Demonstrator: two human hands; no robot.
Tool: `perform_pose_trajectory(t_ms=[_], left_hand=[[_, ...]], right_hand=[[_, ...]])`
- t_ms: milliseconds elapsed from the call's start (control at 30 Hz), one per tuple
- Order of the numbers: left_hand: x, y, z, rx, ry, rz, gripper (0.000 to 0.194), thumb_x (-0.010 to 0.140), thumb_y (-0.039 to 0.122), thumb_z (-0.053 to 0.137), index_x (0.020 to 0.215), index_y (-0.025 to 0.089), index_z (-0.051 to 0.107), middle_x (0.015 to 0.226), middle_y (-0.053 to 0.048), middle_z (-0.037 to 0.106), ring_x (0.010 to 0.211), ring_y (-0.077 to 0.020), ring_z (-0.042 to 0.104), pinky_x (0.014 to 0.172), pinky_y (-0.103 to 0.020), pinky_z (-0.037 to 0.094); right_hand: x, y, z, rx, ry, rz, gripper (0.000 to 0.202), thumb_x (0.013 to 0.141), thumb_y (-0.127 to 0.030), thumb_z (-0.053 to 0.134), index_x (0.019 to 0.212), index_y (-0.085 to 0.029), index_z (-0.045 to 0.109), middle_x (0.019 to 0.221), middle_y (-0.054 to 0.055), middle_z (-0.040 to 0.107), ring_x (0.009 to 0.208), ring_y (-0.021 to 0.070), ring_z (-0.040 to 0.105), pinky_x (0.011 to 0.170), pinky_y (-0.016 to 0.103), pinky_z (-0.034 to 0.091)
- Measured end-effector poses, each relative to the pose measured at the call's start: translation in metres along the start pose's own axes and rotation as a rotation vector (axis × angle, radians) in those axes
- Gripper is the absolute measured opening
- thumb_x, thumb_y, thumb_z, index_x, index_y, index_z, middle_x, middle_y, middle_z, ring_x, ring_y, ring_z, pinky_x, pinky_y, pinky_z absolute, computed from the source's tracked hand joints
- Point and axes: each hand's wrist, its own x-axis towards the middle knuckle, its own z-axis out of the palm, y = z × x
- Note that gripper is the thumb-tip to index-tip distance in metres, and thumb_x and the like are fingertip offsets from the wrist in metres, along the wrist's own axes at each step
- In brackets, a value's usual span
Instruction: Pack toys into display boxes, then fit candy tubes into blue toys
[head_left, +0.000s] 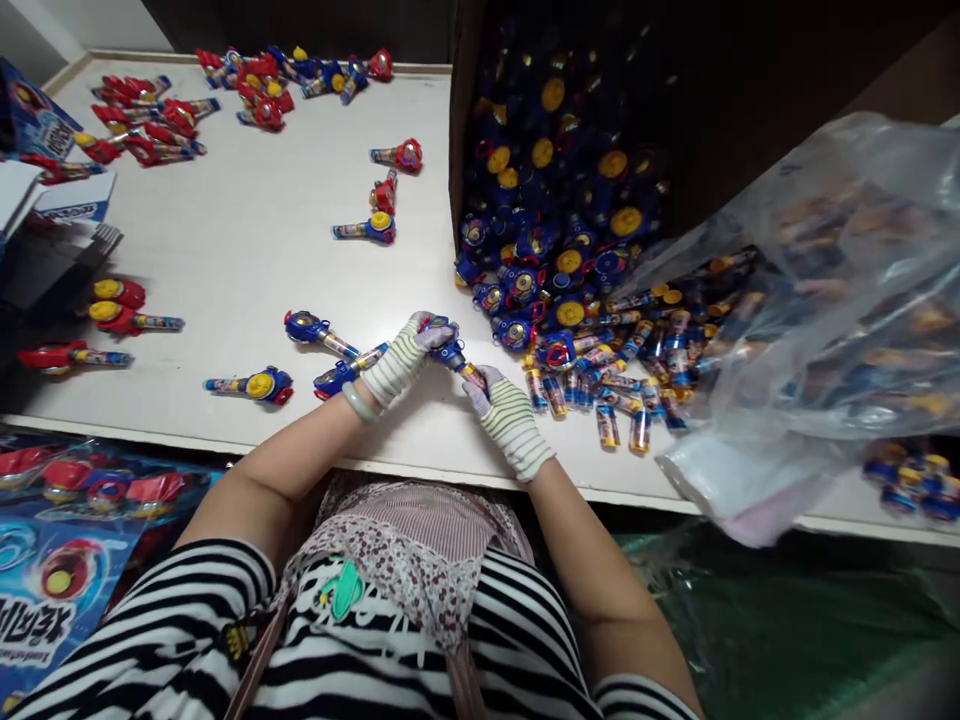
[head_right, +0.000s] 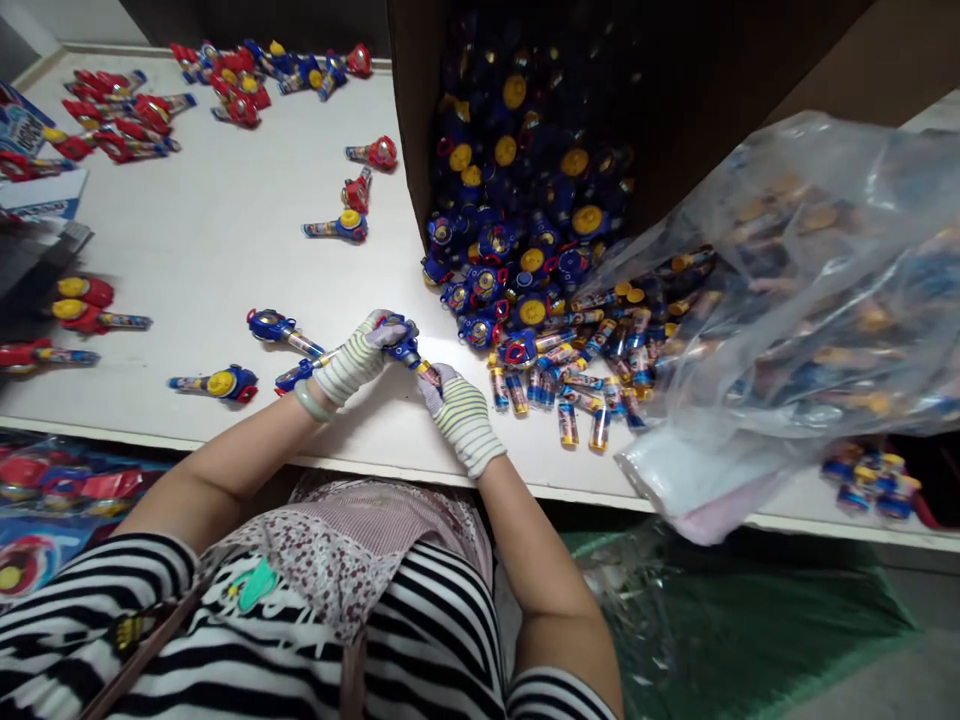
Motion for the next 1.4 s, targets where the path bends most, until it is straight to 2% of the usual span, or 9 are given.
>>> perform_pose_trajectory(t_ms=[167, 300, 400, 500, 667, 800, 933, 1133, 1400], left_hand=[[-0.029, 0.003, 0.009, -0.012, 0.134, 0.122, 0.039, 0.084, 0.038, 0.068, 0.116, 0.022, 0.052, 0.107, -0.004, 0.061, 0.087, -0.0128, 0.064, 0.079, -0.026, 0.055], [-0.033, 0.006, 0.006, 0.085, 0.042, 0.101, 0.034, 0.089, 0.043, 0.065, 0.112, 0.019, 0.056, 0.098, -0.005, 0.062, 0.082, -0.0147, 0.063, 0.071, -0.027, 0.055], [-0.036, 0.012, 0.004, 0.198, -0.013, 0.125, 0.033, 0.089, 0.042, 0.066, 0.110, 0.018, 0.059, 0.099, -0.005, 0.064, 0.085, -0.0157, 0.063, 0.078, -0.029, 0.054], [-0.041, 0.016, 0.003, 0.270, -0.055, 0.159, 0.032, 0.086, 0.039, 0.070, 0.108, 0.018, 0.062, 0.102, -0.006, 0.066, 0.089, -0.0159, 0.063, 0.083, -0.029, 0.053], [-0.051, 0.009, 0.001, 0.147, -0.112, 0.107, 0.038, 0.086, 0.042, 0.070, 0.116, 0.020, 0.060, 0.102, -0.006, 0.066, 0.086, -0.0157, 0.064, 0.078, -0.028, 0.055], [-0.052, 0.002, 0.005, 0.213, -0.009, 0.108, 0.037, 0.086, 0.042, 0.071, 0.114, 0.020, 0.060, 0.101, -0.005, 0.066, 0.085, -0.0156, 0.064, 0.079, -0.029, 0.056], [-0.051, 0.005, 0.014, 0.229, 0.073, 0.151, 0.031, 0.087, 0.040, 0.069, 0.110, 0.020, 0.061, 0.098, -0.004, 0.065, 0.084, -0.0143, 0.063, 0.079, -0.028, 0.055], [-0.057, 0.005, 0.013, 0.012, -0.035, 0.068, 0.034, 0.086, 0.041, 0.068, 0.112, 0.021, 0.059, 0.095, -0.003, 0.062, 0.081, -0.0139, 0.062, 0.074, -0.027, 0.056], [-0.055, 0.005, 0.017, -0.068, 0.142, 0.079, 0.025, 0.090, 0.041, 0.060, 0.105, 0.021, 0.059, 0.097, -0.003, 0.063, 0.090, -0.0150, 0.063, 0.086, -0.029, 0.055]], right_hand=[[-0.005, -0.030, -0.008, -0.165, -0.039, -0.032, 0.045, 0.102, -0.046, 0.037, 0.129, -0.016, 0.059, 0.122, 0.015, 0.070, 0.098, 0.0264, 0.068, 0.078, 0.031, 0.045], [-0.015, -0.037, -0.017, -0.280, -0.044, 0.012, 0.047, 0.103, -0.046, 0.035, 0.131, -0.016, 0.057, 0.123, 0.016, 0.069, 0.096, 0.0263, 0.068, 0.074, 0.030, 0.043], [-0.020, -0.035, -0.016, -0.246, -0.067, 0.028, 0.044, 0.102, -0.046, 0.037, 0.127, -0.017, 0.059, 0.117, 0.016, 0.070, 0.090, 0.0254, 0.068, 0.071, 0.030, 0.041], [-0.026, -0.030, -0.005, 0.035, -0.090, 0.040, 0.040, 0.098, -0.049, 0.041, 0.112, -0.018, 0.062, 0.094, 0.011, 0.071, 0.076, 0.0209, 0.063, 0.067, 0.029, 0.040], [-0.034, -0.023, 0.019, 0.764, -0.268, 0.042, 0.054, 0.098, -0.062, 0.026, 0.094, -0.020, 0.061, 0.056, -0.004, 0.045, 0.048, 0.0129, 0.040, 0.052, 0.025, 0.035], [-0.030, -0.017, 0.020, 0.373, -0.065, 0.010, 0.044, 0.095, -0.057, 0.041, 0.105, -0.020, 0.063, 0.087, 0.006, 0.067, 0.075, 0.0194, 0.061, 0.070, 0.029, 0.044], [-0.029, -0.015, 0.008, 0.010, -0.090, 0.022, 0.044, 0.097, -0.054, 0.044, 0.117, -0.020, 0.061, 0.105, 0.011, 0.073, 0.090, 0.0256, 0.068, 0.077, 0.032, 0.045], [-0.038, -0.022, 0.013, 0.152, -0.090, 0.011, 0.039, 0.097, -0.053, 0.045, 0.109, -0.020, 0.063, 0.099, 0.009, 0.074, 0.087, 0.0228, 0.070, 0.074, 0.029, 0.046], [-0.034, -0.026, 0.015, 0.106, 0.026, 0.029, 0.042, 0.098, -0.056, 0.041, 0.112, -0.023, 0.062, 0.101, 0.008, 0.074, 0.090, 0.0244, 0.070, 0.075, 0.030, 0.046]])
